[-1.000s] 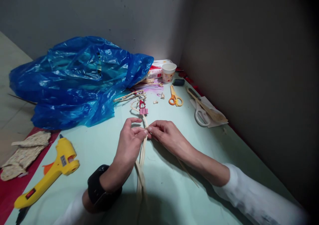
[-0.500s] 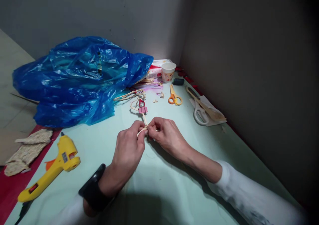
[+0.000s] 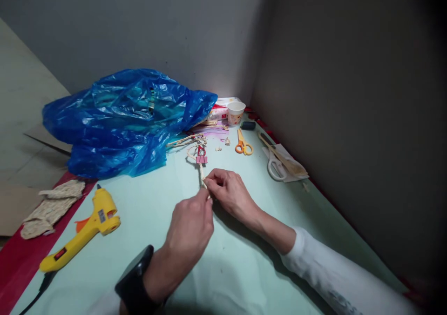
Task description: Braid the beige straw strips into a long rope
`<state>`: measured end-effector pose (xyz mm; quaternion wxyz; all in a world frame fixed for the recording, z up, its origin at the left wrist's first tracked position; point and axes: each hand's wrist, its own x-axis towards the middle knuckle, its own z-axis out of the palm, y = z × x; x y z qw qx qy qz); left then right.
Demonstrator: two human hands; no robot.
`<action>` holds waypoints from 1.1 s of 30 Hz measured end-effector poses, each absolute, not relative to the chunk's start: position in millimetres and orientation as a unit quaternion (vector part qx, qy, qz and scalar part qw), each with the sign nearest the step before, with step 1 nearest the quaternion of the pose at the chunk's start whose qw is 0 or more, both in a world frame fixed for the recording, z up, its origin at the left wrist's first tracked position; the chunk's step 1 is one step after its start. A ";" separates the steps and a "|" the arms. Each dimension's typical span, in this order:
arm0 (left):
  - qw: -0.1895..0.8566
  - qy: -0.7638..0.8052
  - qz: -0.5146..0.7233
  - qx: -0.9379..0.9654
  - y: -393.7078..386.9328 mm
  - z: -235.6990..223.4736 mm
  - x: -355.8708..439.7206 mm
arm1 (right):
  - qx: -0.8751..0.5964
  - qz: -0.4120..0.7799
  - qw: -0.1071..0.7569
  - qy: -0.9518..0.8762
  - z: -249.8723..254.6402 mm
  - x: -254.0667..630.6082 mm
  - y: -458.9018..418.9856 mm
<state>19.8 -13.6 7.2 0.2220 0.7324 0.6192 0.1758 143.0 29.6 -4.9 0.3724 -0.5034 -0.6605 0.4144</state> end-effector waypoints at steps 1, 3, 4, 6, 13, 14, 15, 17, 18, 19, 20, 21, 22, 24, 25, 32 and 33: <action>0.201 0.612 0.167 0.747 -16.9 3.3 24.3 | -0.485 0.474 0.385 -0.626 -6.1 142.7 30.5; 0.154 0.602 0.135 0.772 -20.9 -1.3 31.8 | -0.450 0.588 0.402 -0.540 -7.4 142.3 32.7; 0.133 0.598 0.115 0.782 -21.5 -1.3 33.9 | -0.436 0.626 0.406 -0.503 -7.5 142.5 34.1; 0.113 0.583 0.087 0.800 -19.9 3.6 32.9 | -0.425 0.658 0.409 -0.468 -7.7 144.0 37.4; 0.196 0.612 0.319 0.697 16.0 24.5 -1.4 | -0.420 0.647 0.420 -0.479 -13.4 150.1 45.2; 0.288 0.586 0.339 0.677 21.4 22.5 -3.0 | -0.413 0.648 0.421 -0.482 -14.5 149.7 45.1; 0.422 0.543 0.347 0.637 25.6 19.3 -2.9 | -0.406 0.651 0.421 -0.484 -15.5 149.0 44.9; 0.588 0.470 0.340 0.564 29.9 11.9 0.4 | -0.389 0.659 0.415 -0.492 -16.7 147.8 44.2; 0.629 0.448 0.334 0.540 30.4 8.7 2.6 | -0.383 0.661 0.411 -0.497 -16.9 147.5 43.9; 0.646 0.440 0.331 0.529 30.1 6.2 4.5 | -0.380 0.660 0.409 -0.503 -16.7 147.4 43.6; 0.649 0.441 0.331 0.524 29.5 4.5 5.8 | -0.381 0.655 0.407 -0.510 -16.3 147.6 43.3; 0.654 0.443 0.332 0.516 28.9 3.4 6.5 | -0.385 0.648 0.406 -0.517 -15.6 148.0 42.9; 0.657 0.446 0.334 0.508 28.6 2.9 6.6 | -0.391 0.638 0.407 -0.525 -14.9 148.4 42.6; 0.660 0.458 0.338 0.491 28.8 2.4 5.8 | -0.403 0.615 0.402 -0.546 -13.7 149.3 41.9; 0.660 0.463 0.340 0.484 29.3 2.1 5.4 | -0.409 0.602 0.398 -0.558 -13.5 149.6 41.7; 0.639 0.482 0.362 0.478 27.6 -0.2 8.7 | -0.441 0.514 0.347 -0.649 -13.6 154.4 41.0; 0.632 0.485 0.365 0.481 26.5 -0.4 9.2 | -0.440 0.502 0.338 -0.663 -11.2 155.9 39.2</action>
